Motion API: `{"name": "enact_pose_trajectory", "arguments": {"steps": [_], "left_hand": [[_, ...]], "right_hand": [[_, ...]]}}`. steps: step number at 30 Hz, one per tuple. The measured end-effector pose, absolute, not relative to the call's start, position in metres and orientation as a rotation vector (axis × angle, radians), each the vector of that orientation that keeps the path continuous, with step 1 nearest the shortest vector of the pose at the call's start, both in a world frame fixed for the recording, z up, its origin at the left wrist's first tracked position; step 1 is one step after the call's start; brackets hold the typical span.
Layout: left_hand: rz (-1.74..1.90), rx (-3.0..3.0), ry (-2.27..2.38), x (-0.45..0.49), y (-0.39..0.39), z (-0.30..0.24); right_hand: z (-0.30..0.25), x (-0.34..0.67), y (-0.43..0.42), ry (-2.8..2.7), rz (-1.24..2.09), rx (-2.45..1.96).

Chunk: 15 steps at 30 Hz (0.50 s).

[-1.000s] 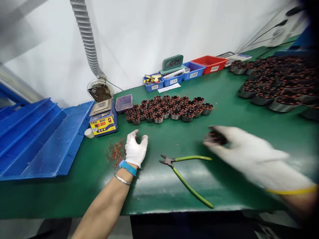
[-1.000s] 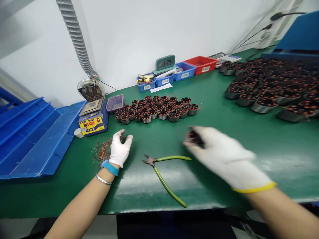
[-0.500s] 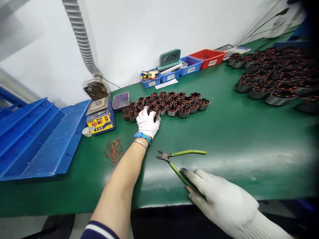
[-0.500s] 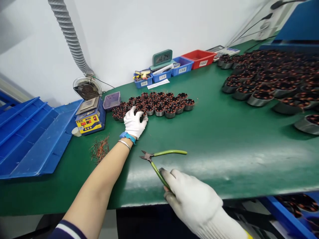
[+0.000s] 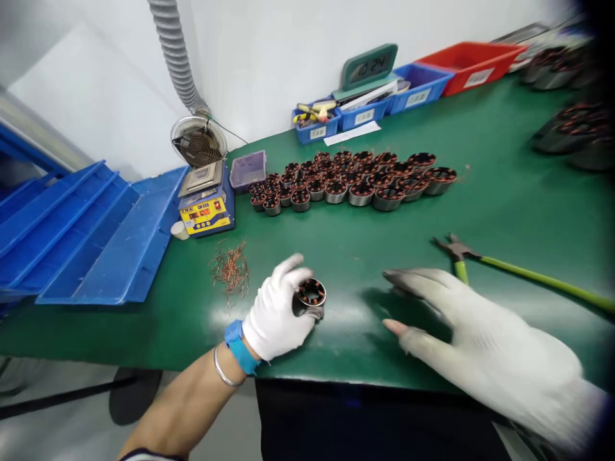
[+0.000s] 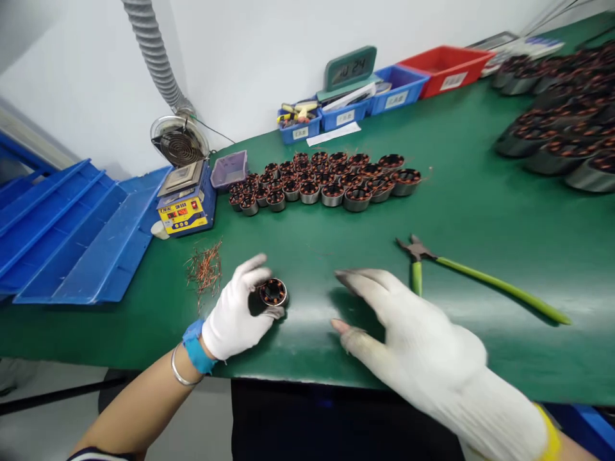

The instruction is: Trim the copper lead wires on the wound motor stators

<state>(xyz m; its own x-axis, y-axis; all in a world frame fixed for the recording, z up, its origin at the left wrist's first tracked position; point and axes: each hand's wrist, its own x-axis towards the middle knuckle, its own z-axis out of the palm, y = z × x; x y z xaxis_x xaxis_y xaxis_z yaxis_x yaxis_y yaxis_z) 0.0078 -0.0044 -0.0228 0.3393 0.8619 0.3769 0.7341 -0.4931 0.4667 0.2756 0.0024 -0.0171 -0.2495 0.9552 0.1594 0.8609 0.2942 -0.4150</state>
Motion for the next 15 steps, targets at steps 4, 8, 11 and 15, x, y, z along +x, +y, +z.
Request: {"name": "enact_pose_trajectory", "arguments": {"steps": [4,8,11,15], "left_hand": [[1.002,2.165,1.322,-0.006,-0.004,-0.011],[0.849,1.890,1.554,0.002,0.003,-0.010],[0.731,1.793,1.682,0.012,0.007,-0.019],[0.755,1.802,1.712,0.015,0.012,-0.029]], "right_hand": [[0.011,0.235,0.037,-2.408,0.849,-1.675],[0.009,0.198,0.062,-2.438,1.020,-1.576],[-0.004,0.188,0.066,-2.412,1.036,-1.483],[-0.013,0.201,0.072,-2.487,0.687,-1.869]]}}
